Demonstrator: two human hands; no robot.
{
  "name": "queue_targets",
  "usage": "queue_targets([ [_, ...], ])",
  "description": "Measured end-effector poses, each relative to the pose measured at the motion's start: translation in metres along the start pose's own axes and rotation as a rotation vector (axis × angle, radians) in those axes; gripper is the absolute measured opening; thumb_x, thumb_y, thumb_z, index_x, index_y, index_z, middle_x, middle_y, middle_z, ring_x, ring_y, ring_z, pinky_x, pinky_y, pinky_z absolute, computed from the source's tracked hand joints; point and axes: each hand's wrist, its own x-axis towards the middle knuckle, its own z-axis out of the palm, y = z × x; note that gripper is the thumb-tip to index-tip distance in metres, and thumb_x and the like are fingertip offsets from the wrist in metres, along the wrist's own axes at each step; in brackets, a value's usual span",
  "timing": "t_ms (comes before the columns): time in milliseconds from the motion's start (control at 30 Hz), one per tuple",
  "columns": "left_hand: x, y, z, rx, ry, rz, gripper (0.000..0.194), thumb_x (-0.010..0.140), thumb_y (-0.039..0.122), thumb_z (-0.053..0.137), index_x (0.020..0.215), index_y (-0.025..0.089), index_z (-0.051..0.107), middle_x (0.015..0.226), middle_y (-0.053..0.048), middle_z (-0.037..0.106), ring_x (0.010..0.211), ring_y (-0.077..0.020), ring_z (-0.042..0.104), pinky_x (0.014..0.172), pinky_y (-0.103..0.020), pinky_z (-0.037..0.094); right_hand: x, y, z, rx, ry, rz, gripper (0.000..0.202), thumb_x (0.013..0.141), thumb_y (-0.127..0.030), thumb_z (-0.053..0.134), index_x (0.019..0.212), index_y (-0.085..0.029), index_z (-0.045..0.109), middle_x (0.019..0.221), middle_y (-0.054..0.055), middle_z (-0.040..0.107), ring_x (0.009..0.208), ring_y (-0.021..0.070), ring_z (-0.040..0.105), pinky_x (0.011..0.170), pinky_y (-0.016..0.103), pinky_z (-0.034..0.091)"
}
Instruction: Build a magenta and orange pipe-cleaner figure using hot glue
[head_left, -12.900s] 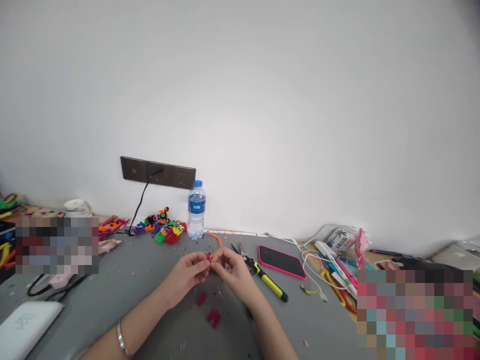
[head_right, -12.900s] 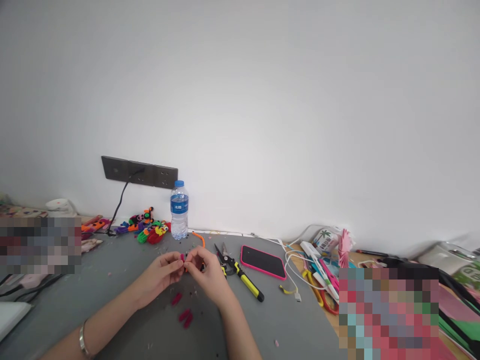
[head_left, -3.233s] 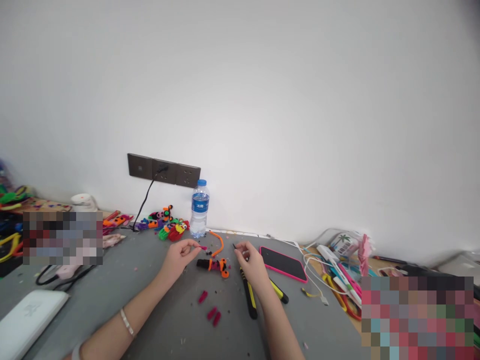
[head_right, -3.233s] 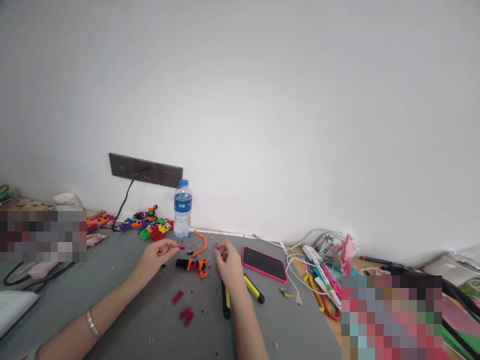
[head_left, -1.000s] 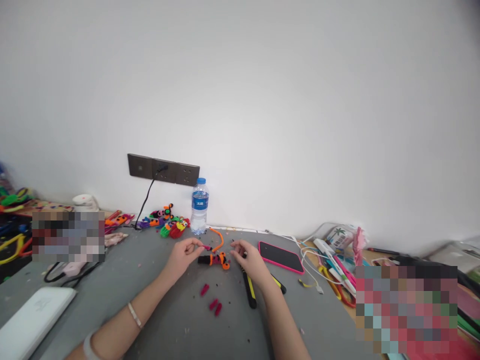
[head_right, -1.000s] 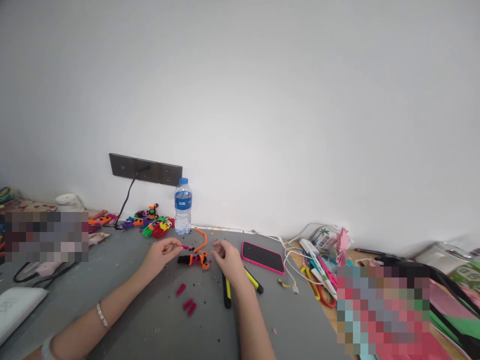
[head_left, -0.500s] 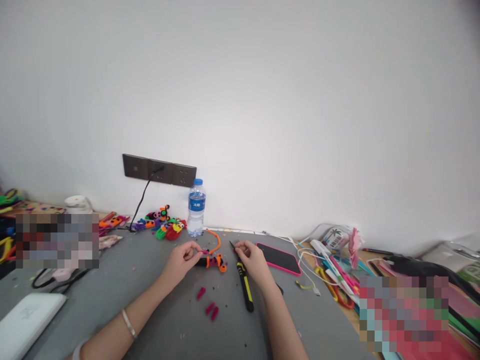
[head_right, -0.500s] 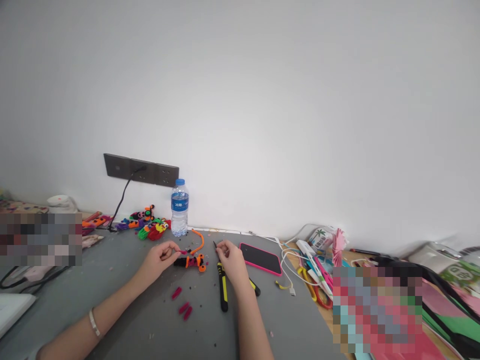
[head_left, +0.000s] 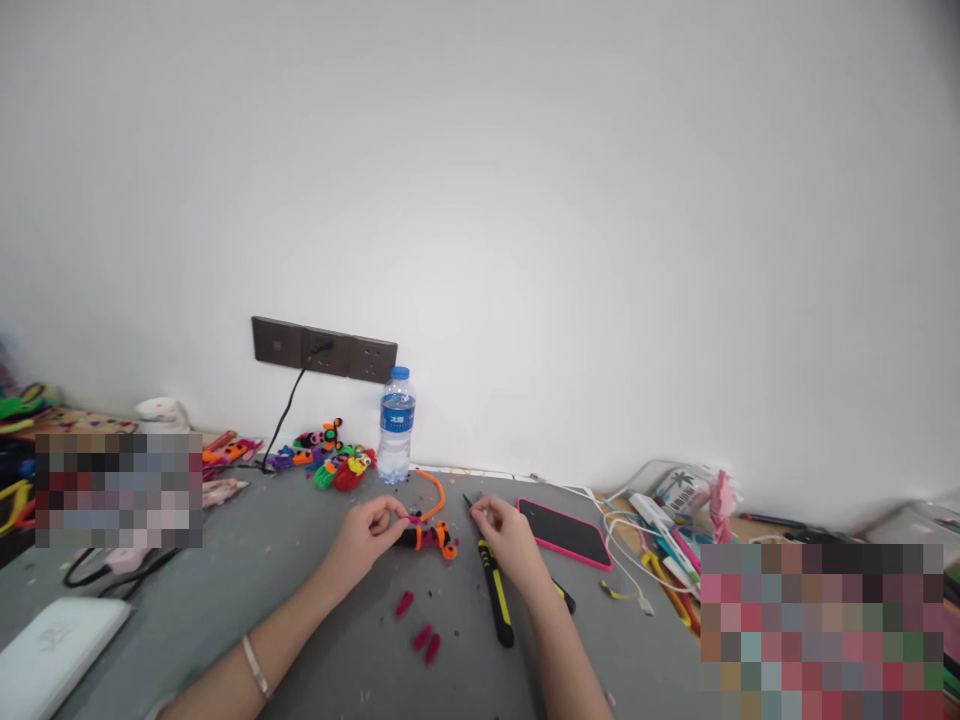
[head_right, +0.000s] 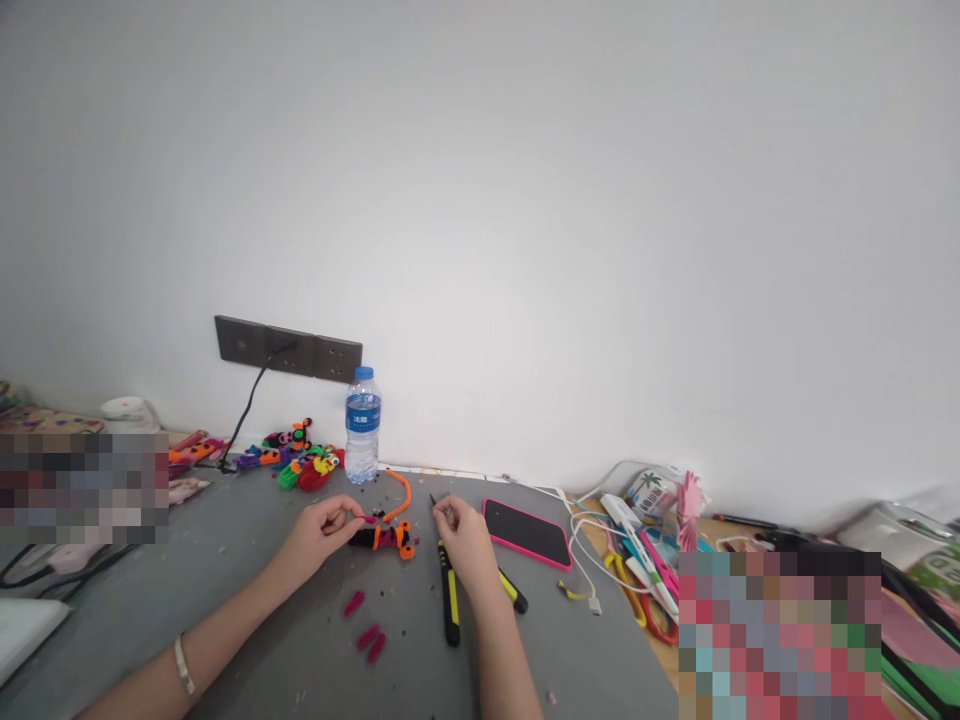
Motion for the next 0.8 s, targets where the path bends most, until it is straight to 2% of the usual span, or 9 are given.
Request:
queue_targets([
  [100, 0.000, 0.000, 0.000, -0.013, 0.005, -0.018, 0.017, 0.076, 0.033, 0.057, 0.071, 0.017, 0.060, 0.050, 0.011, 0.019, 0.047, -0.0100, 0.026, 0.052, -0.021, 0.024, 0.000, -0.001, 0.001, -0.017, 0.001, 0.012, 0.030, 0.082, -0.040, 0.048, 0.064, -0.019, 0.060, 0.047, -0.004, 0.042, 0.047, 0.0146, 0.041, 0.049, 0.025, 0.029],
  [267, 0.000, 0.003, -0.002, -0.033, 0.007, -0.024, 0.019, 0.076, 0.034, 0.057, 0.071, 0.016, 0.060, 0.051, 0.011, 0.019, 0.048, -0.0101, 0.026, 0.054, -0.022, 0.025, -0.001, -0.006, -0.001, 0.065, 0.019, 0.067, 0.059, 0.090, -0.055, 0.031, 0.050, -0.018, 0.055, 0.049, 0.002, 0.050, 0.050, 0.0168, 0.047, 0.054, 0.027, 0.034],
  [467, 0.000, 0.005, -0.005, -0.048, 0.034, -0.014, 0.018, 0.075, 0.033, 0.060, 0.070, 0.016, 0.063, 0.052, 0.010, 0.019, 0.049, -0.0099, 0.025, 0.053, -0.022, 0.022, -0.002, -0.018, 0.003, 0.199, 0.087, 0.043, 0.067, 0.091, -0.062, 0.024, 0.048, -0.019, 0.053, 0.041, -0.003, 0.031, 0.041, 0.0142, 0.035, 0.047, 0.027, 0.027],
  [600, -0.001, 0.006, -0.007, -0.065, 0.026, -0.011, 0.017, 0.076, 0.032, 0.060, 0.070, 0.016, 0.064, 0.052, 0.010, 0.020, 0.048, -0.0100, 0.026, 0.052, -0.023, 0.021, -0.009, -0.039, 0.007, 0.242, 0.154, -0.046, 0.063, 0.094, -0.056, 0.023, 0.052, -0.019, 0.052, 0.043, -0.004, 0.031, 0.042, 0.0131, 0.032, 0.049, 0.027, 0.026],
  [667, -0.001, 0.005, -0.008, -0.071, 0.033, -0.017, 0.018, 0.075, 0.033, 0.060, 0.070, 0.016, 0.064, 0.051, 0.010, 0.020, 0.048, -0.0101, 0.026, 0.052, -0.023, 0.020, -0.012, -0.051, 0.013, 0.242, 0.122, -0.105, 0.063, 0.096, -0.052, 0.021, 0.054, -0.019, 0.053, 0.044, -0.003, 0.035, 0.043, 0.0133, 0.035, 0.050, 0.027, 0.027],
  [800, 0.001, 0.000, -0.007, -0.095, 0.043, -0.026, 0.019, 0.075, 0.033, 0.060, 0.072, 0.015, 0.063, 0.049, 0.010, 0.022, 0.047, -0.0099, 0.025, 0.050, -0.023, 0.020, -0.012, -0.076, 0.029, 0.186, -0.107, -0.218, 0.063, 0.098, -0.046, 0.019, 0.057, -0.018, 0.058, 0.050, 0.001, 0.051, 0.048, 0.0145, 0.047, 0.056, 0.026, 0.034],
])
